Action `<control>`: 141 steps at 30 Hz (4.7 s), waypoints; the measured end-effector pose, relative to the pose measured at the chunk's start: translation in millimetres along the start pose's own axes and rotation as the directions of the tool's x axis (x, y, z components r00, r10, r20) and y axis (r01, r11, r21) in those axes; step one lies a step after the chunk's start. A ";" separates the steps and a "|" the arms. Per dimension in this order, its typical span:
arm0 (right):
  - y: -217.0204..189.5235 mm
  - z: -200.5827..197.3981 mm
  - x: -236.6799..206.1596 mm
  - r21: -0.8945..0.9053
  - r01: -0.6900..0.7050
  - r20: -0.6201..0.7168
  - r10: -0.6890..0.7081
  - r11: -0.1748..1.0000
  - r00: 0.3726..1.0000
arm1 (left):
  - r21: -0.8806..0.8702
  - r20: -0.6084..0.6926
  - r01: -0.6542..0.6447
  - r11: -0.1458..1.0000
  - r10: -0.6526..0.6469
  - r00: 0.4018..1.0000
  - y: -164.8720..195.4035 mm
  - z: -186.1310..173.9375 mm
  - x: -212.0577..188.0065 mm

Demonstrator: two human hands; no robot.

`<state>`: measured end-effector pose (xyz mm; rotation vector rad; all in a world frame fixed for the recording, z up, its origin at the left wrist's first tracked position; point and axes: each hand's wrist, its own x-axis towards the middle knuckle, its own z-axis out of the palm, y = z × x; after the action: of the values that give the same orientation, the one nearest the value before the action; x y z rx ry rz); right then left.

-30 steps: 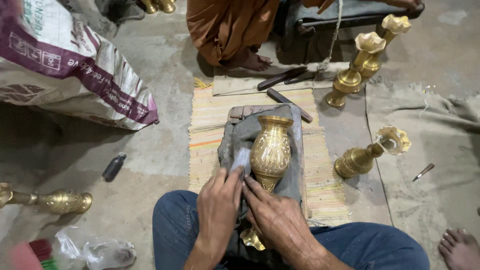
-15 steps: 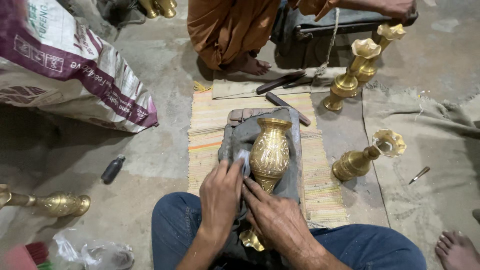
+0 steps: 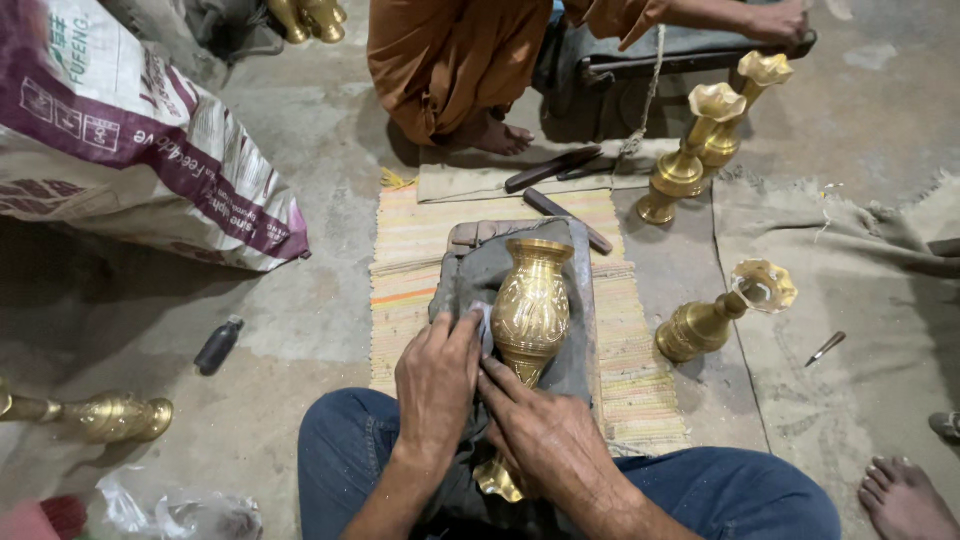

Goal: The person sits on the floor and polishes an engraved brass vase, rubbing its surface with a small white abrasive pad held in the right hand while the left hand steadies and rotates the vase. The vase rests on a cloth-covered cushion, and the person occasionally pauses to rub the surface with a finger before resuming polishing.

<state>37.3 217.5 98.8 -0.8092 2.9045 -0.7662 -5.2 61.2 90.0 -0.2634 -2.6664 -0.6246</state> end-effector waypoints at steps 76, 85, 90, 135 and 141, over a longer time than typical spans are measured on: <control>-1.8 -3.4 -2.8 0.013 0.024 -0.036 -0.023 1.000 0.999 | 0.061 -0.051 -0.005 0.998 0.008 0.999 1.3 -3.5 -18.7; 0.5 -3.3 -5.1 0.002 0.036 -0.063 -0.036 0.999 0.997 | 0.014 -0.038 -0.019 1.000 0.020 0.999 4.6 -13.8 -30.2; -0.6 -1.1 -3.9 0.017 0.022 -0.049 -0.021 1.000 0.999 | 0.035 -0.036 -0.008 0.999 0.010 0.999 1.7 -3.7 -13.7; -7.5 -10.6 -1.9 0.041 -0.061 0.057 0.059 0.997 0.997 | 0.055 -0.004 0.007 0.998 -0.007 1.000 0.3 3.5 3.2; -1.6 -6.5 -3.4 0.037 0.044 -0.059 -0.042 0.998 0.997 | 0.048 0.009 0.033 0.998 -0.034 0.999 4.7 -14.2 -29.4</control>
<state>40.0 221.0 104.9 -0.8629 2.9220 -0.8615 27.4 56.1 91.5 -0.2092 -2.6964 -0.5706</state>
